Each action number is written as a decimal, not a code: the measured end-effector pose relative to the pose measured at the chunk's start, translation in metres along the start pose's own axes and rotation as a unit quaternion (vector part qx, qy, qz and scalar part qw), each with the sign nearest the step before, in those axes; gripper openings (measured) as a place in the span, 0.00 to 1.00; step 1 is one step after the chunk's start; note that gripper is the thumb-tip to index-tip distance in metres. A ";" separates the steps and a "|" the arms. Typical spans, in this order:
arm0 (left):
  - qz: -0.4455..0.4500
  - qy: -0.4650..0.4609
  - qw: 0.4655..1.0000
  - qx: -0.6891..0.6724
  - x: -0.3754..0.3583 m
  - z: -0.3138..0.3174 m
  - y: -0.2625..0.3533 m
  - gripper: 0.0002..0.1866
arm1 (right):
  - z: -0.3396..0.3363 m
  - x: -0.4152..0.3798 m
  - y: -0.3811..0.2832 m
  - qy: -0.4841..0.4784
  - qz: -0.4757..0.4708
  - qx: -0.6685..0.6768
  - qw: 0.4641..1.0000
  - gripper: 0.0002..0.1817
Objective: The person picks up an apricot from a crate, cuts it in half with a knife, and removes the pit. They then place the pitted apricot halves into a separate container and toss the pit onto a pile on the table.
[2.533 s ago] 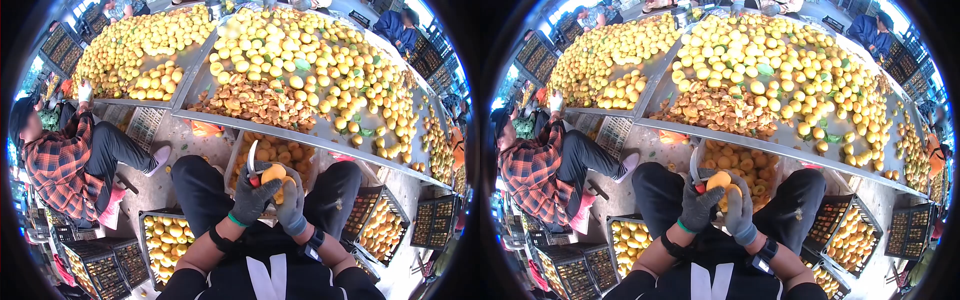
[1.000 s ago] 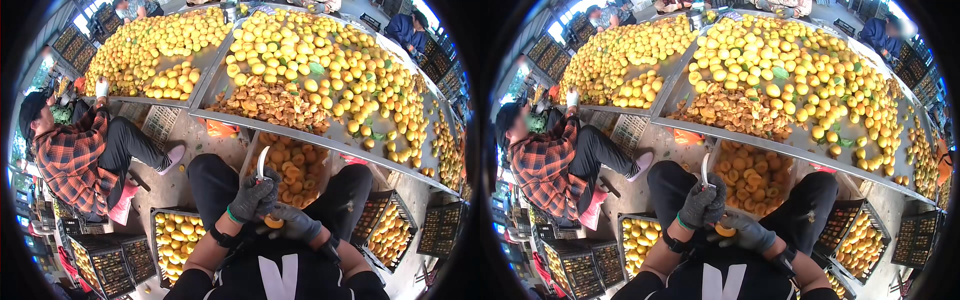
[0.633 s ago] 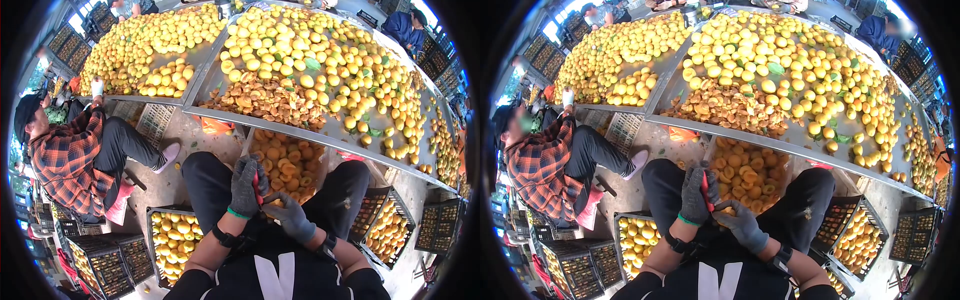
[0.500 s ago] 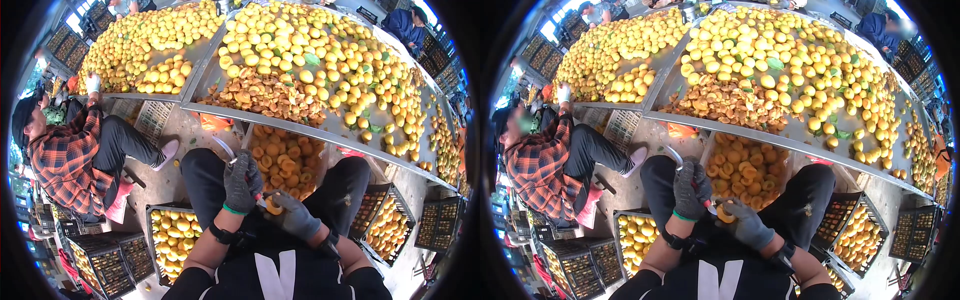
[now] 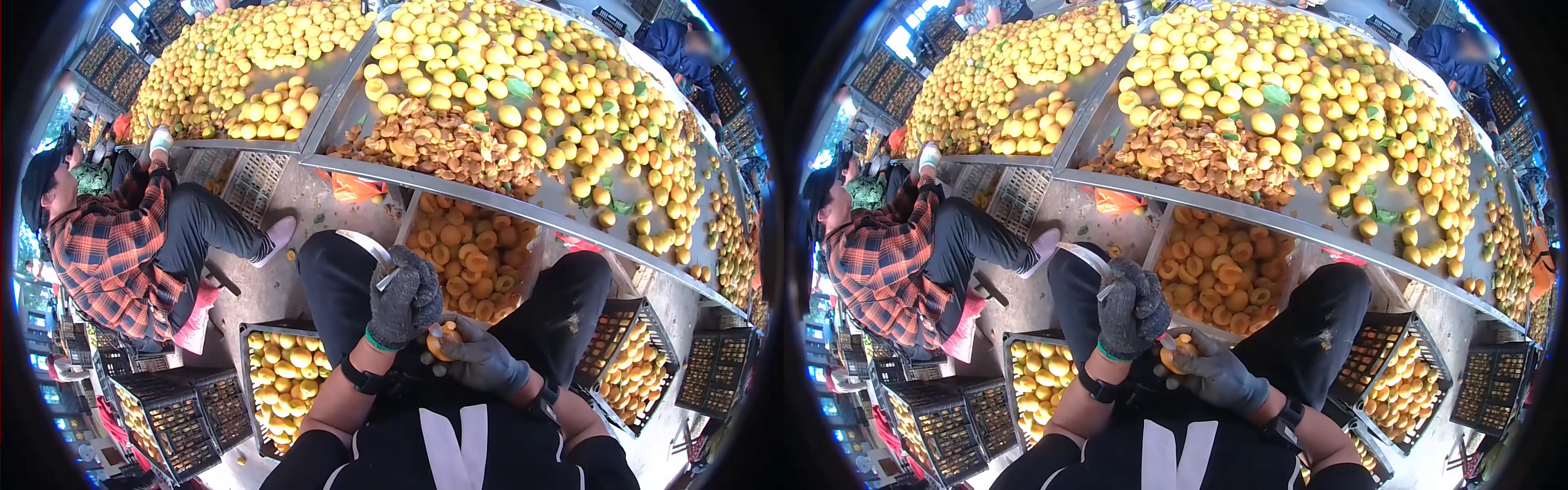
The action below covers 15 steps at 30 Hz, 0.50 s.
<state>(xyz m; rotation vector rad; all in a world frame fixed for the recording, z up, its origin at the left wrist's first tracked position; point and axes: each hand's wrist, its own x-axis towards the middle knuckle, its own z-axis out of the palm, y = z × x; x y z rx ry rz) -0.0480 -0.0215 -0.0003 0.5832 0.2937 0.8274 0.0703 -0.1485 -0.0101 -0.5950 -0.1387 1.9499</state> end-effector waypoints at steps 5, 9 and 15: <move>0.003 -0.024 0.999 -0.022 -0.003 -0.002 0.000 0.06 | 0.004 -0.002 0.001 0.016 0.000 -0.020 1.000 0.21; 0.008 -0.041 0.999 0.016 -0.005 0.006 0.002 0.07 | 0.007 -0.002 0.008 0.046 -0.042 -0.053 0.997 0.22; -0.006 -0.010 1.000 -0.029 -0.003 0.009 -0.014 0.06 | 0.023 -0.003 0.006 0.092 -0.097 -0.160 0.978 0.20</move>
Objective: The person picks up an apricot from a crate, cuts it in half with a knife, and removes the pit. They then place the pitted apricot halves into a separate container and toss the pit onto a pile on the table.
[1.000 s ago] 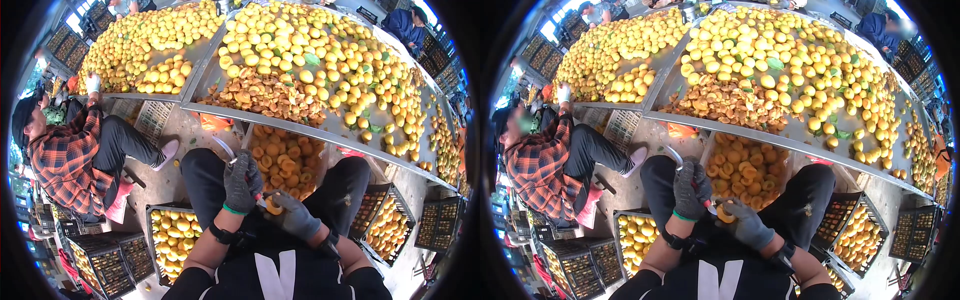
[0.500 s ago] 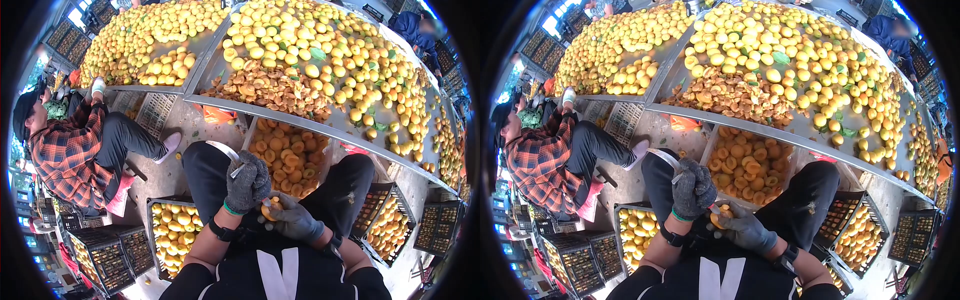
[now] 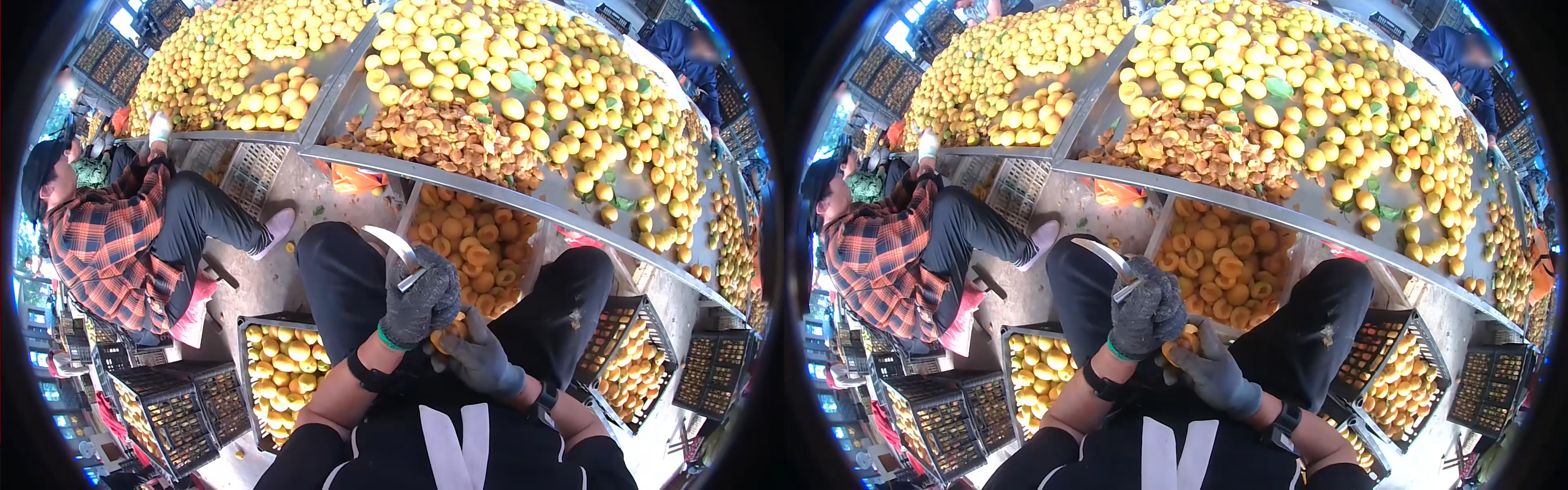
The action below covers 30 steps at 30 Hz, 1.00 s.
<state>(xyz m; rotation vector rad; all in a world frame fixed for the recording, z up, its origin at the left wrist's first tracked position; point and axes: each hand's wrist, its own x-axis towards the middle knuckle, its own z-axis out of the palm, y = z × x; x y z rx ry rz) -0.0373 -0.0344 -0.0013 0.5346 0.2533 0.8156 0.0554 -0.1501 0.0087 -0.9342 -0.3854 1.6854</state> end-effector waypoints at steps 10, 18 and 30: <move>-0.006 0.023 0.996 0.082 0.004 0.011 0.012 0.13 | -0.006 0.004 -0.012 -0.017 -0.047 -0.256 0.965 0.18; -0.024 0.122 0.989 -0.079 -0.001 0.003 0.013 0.10 | -0.007 0.005 -0.003 -0.041 -0.159 -0.360 0.918 0.18; 0.030 0.177 0.983 -0.023 0.016 -0.009 0.001 0.13 | -0.029 0.020 0.019 -0.008 0.011 0.089 0.996 0.18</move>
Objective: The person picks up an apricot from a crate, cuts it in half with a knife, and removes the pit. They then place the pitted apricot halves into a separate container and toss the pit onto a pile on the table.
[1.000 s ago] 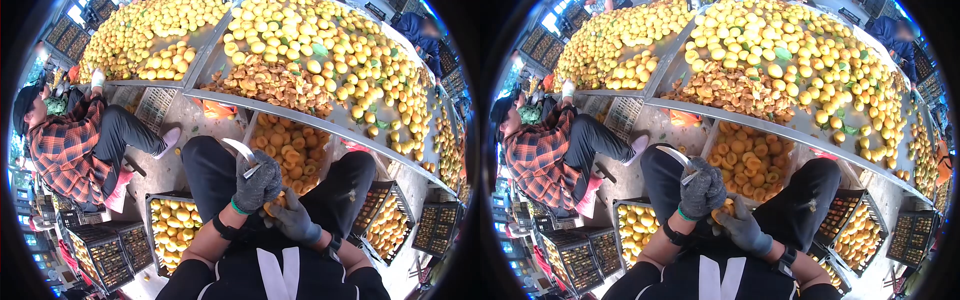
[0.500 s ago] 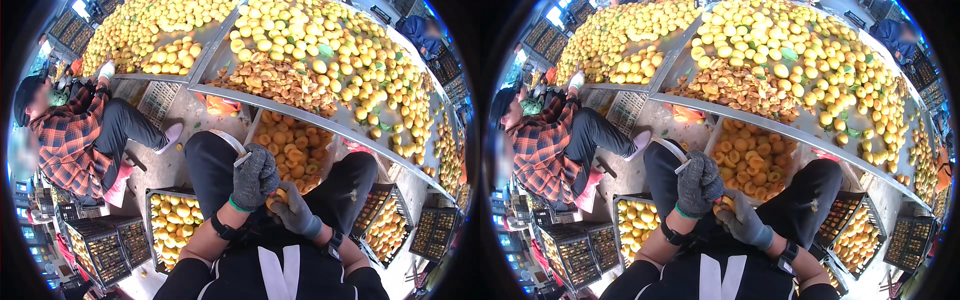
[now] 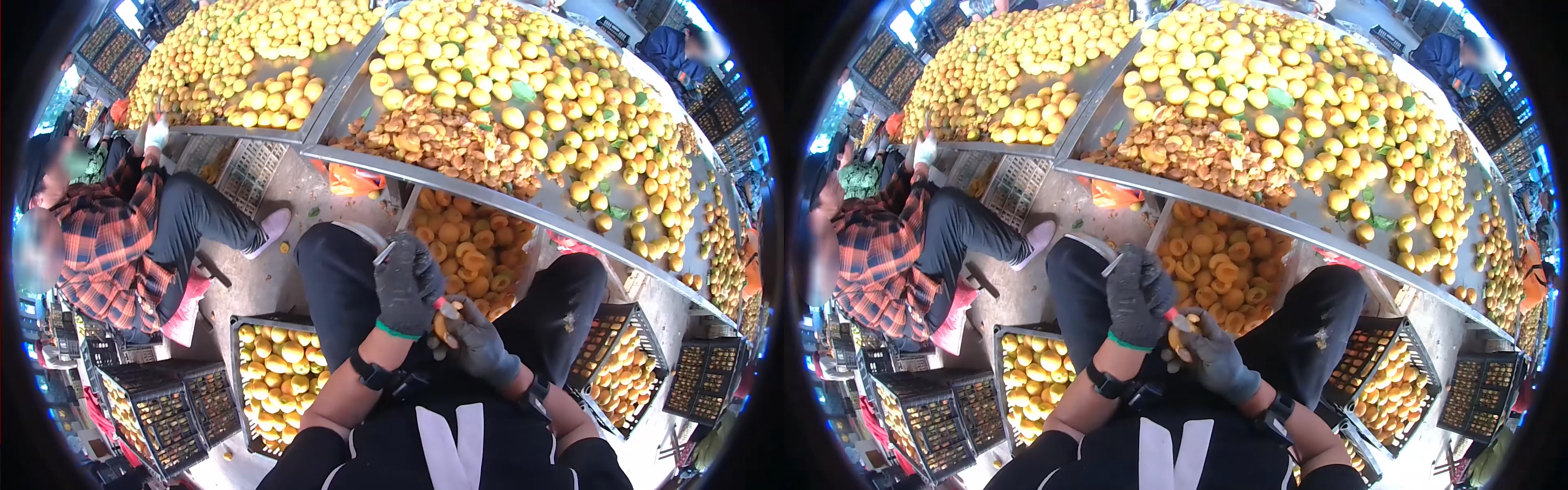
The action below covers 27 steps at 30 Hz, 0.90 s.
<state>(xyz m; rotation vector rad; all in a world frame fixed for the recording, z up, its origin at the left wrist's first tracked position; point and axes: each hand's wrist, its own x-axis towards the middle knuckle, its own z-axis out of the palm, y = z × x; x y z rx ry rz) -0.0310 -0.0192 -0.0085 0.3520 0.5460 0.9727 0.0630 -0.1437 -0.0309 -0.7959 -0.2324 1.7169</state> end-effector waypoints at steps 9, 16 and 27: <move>0.016 -0.053 0.984 -0.167 0.020 -0.024 0.051 0.17 | 0.017 0.040 -0.062 -0.039 -0.028 0.181 0.982 0.15; -0.027 -0.031 0.974 -0.221 0.032 -0.053 0.040 0.19 | 0.009 0.148 -0.184 -0.034 -0.211 0.261 0.941 0.09; -0.065 -0.020 0.980 -0.189 0.040 -0.074 0.042 0.18 | -0.048 0.196 -0.209 0.287 -0.381 -0.442 0.760 0.12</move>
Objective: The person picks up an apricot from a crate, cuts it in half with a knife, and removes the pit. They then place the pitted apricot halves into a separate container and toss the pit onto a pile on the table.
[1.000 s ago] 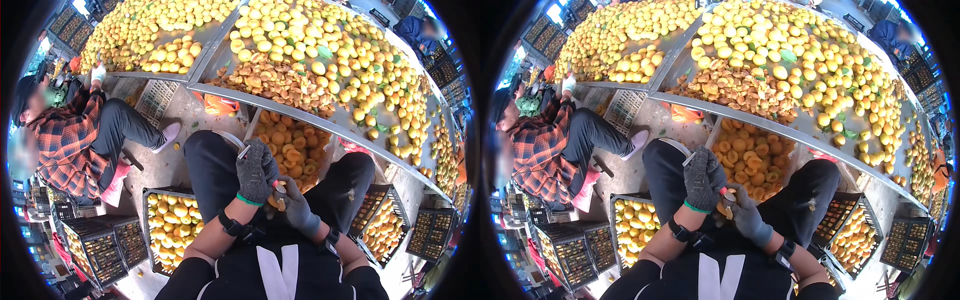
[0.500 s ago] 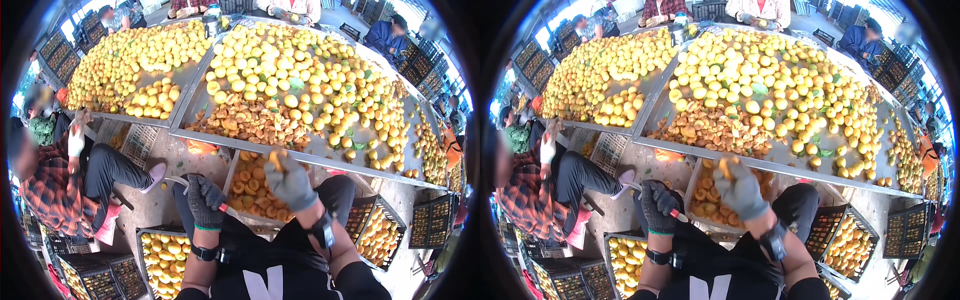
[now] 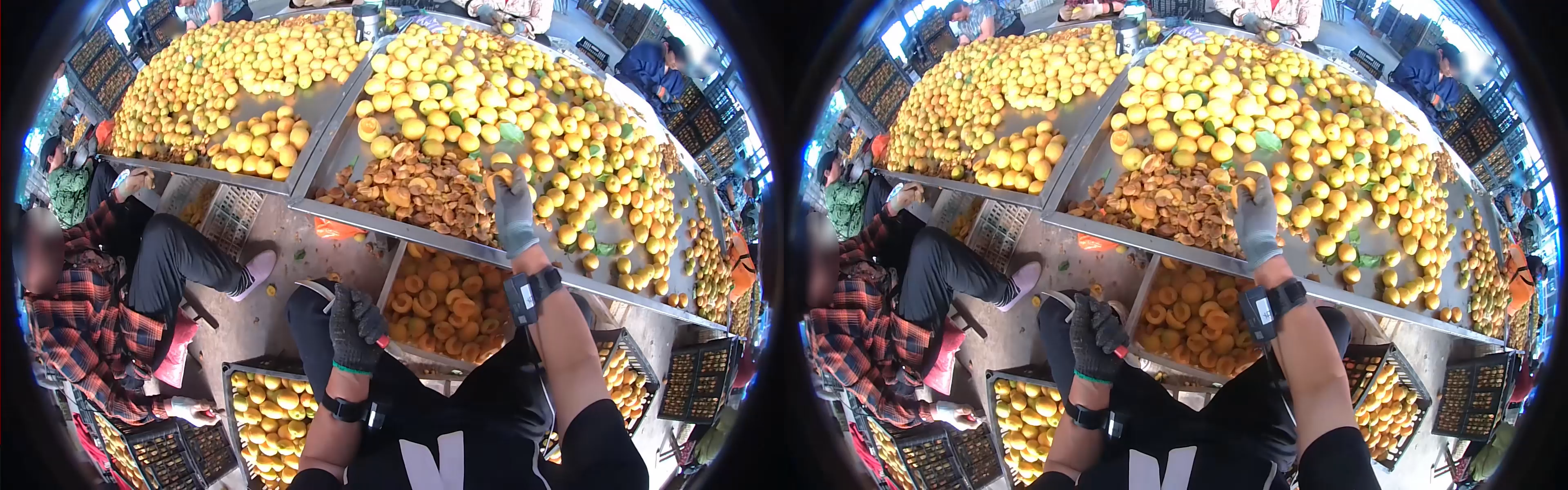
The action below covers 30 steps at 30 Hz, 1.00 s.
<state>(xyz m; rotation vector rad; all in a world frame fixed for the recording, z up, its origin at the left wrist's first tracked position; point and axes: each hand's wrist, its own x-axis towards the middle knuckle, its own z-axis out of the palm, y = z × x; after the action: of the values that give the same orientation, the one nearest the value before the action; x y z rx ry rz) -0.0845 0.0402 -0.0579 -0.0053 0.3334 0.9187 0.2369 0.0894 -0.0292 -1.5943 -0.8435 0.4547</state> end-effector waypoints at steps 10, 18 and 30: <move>0.022 -0.003 0.998 0.061 0.000 0.000 0.003 0.15 | 0.016 -0.019 -0.028 -0.017 -0.028 0.116 0.993 0.09; 0.029 0.012 0.996 0.081 0.002 -0.001 0.007 0.16 | 0.005 -0.065 -0.038 -0.174 0.064 0.215 0.959 0.10; 0.019 0.054 0.997 0.050 0.003 0.000 0.007 0.17 | 0.041 -0.139 0.065 -0.427 -0.161 -0.454 0.766 0.19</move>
<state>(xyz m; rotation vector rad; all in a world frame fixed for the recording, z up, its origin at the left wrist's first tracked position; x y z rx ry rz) -0.0882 0.0462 -0.0577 0.0425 0.4811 0.9403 0.1335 0.0133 -0.1230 -2.0296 -2.2696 0.5639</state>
